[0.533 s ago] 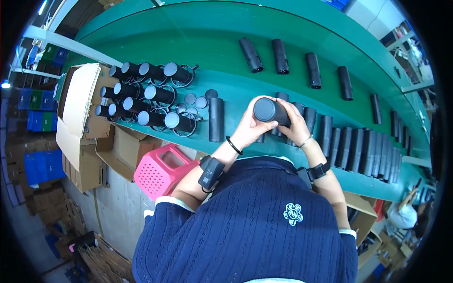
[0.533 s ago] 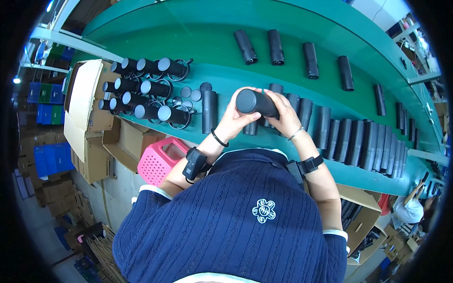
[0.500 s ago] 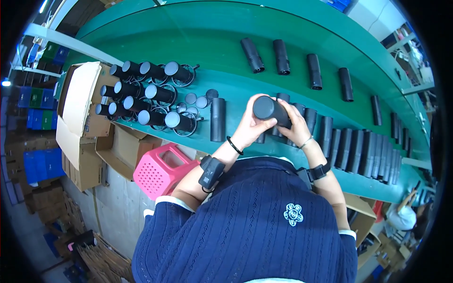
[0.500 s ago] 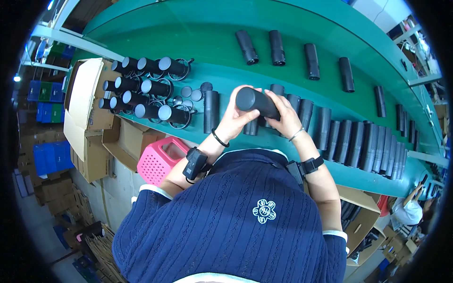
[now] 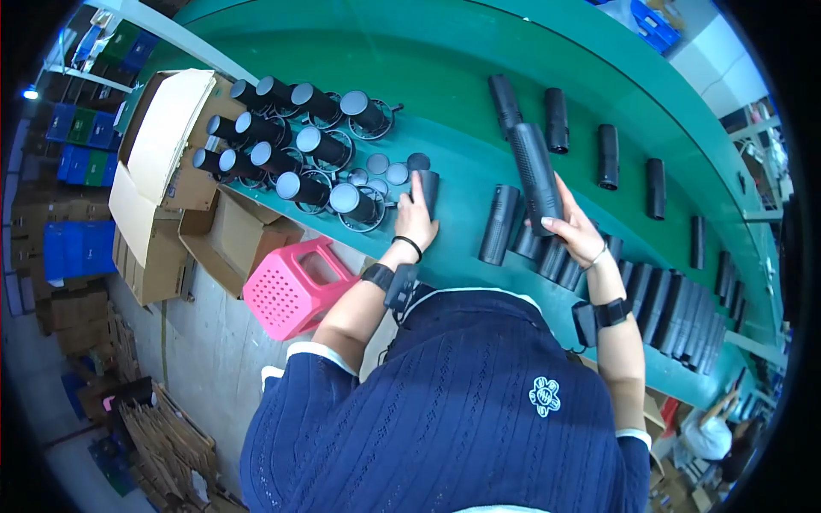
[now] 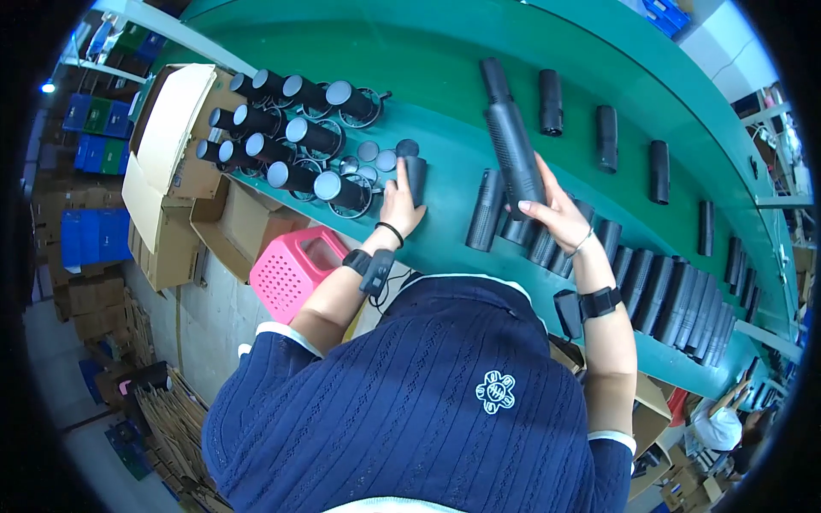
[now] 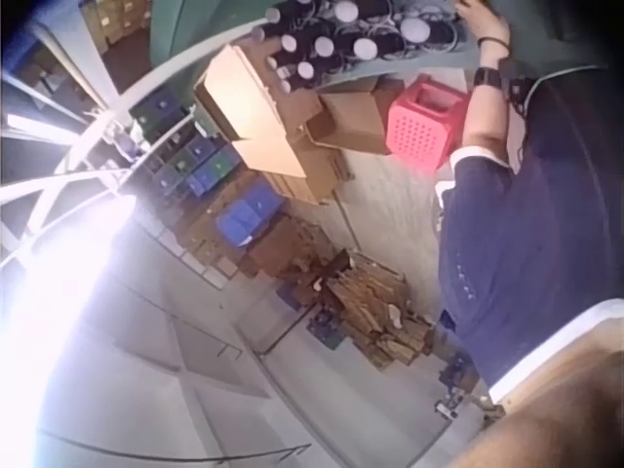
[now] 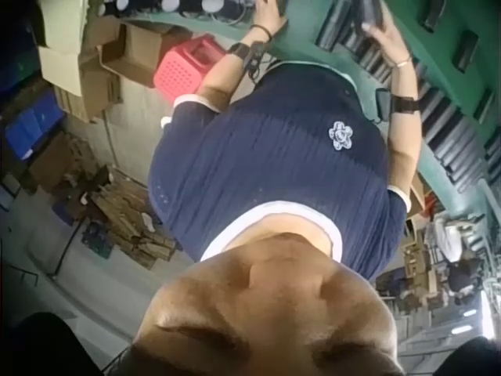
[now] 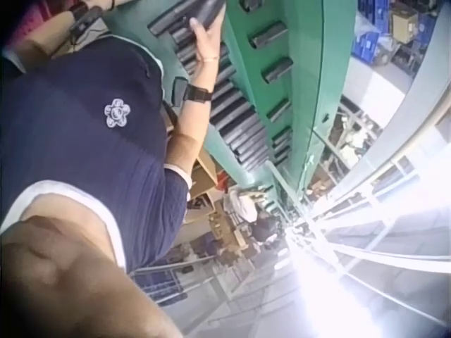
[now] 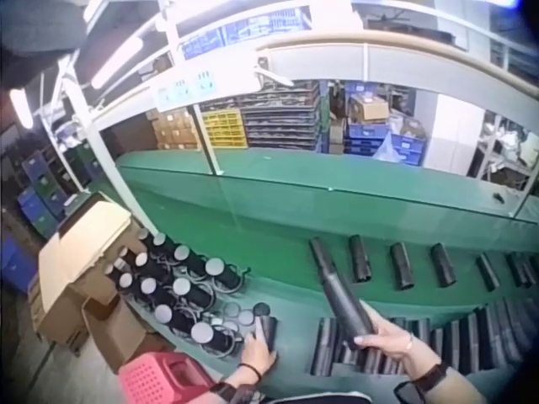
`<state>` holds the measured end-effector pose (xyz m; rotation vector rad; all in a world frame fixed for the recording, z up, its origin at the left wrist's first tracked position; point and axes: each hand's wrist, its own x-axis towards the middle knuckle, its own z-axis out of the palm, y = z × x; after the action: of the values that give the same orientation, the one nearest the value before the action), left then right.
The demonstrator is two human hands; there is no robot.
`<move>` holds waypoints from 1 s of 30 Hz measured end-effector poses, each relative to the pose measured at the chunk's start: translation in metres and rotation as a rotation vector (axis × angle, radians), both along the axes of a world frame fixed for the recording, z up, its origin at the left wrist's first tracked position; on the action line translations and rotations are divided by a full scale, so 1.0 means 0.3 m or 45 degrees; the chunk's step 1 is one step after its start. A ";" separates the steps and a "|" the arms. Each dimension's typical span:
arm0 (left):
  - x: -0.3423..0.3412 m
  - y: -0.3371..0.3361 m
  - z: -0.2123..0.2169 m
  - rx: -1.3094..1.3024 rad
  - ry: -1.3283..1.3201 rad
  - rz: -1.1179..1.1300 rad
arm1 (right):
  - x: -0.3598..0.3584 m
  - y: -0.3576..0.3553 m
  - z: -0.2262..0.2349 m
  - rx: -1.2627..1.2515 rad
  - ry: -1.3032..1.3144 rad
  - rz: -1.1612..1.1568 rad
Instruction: The person assembles microphones by fitting cylindrical covers over internal components and attaching circular caps. They retrieve L-shaped connectors from a box, arrange the assembled microphones on a green surface, and finally pack them into a cardboard box.
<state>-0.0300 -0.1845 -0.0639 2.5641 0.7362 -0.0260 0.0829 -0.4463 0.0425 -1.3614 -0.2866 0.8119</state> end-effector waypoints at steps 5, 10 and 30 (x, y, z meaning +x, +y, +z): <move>0.012 0.011 0.027 -1.809 -0.233 0.347 | 0.082 0.095 0.007 0.694 0.941 -0.070; -0.030 0.024 0.167 -2.369 -0.061 0.395 | 0.135 0.223 -0.063 0.748 1.022 -0.184; -0.267 0.127 0.135 -3.046 -0.109 0.519 | 0.426 0.751 -0.265 -0.069 0.504 -0.382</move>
<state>-0.1100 -0.1464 -0.0234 0.1376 0.4550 -0.3722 0.2107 -0.2209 -0.0372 -1.2248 0.2451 0.8181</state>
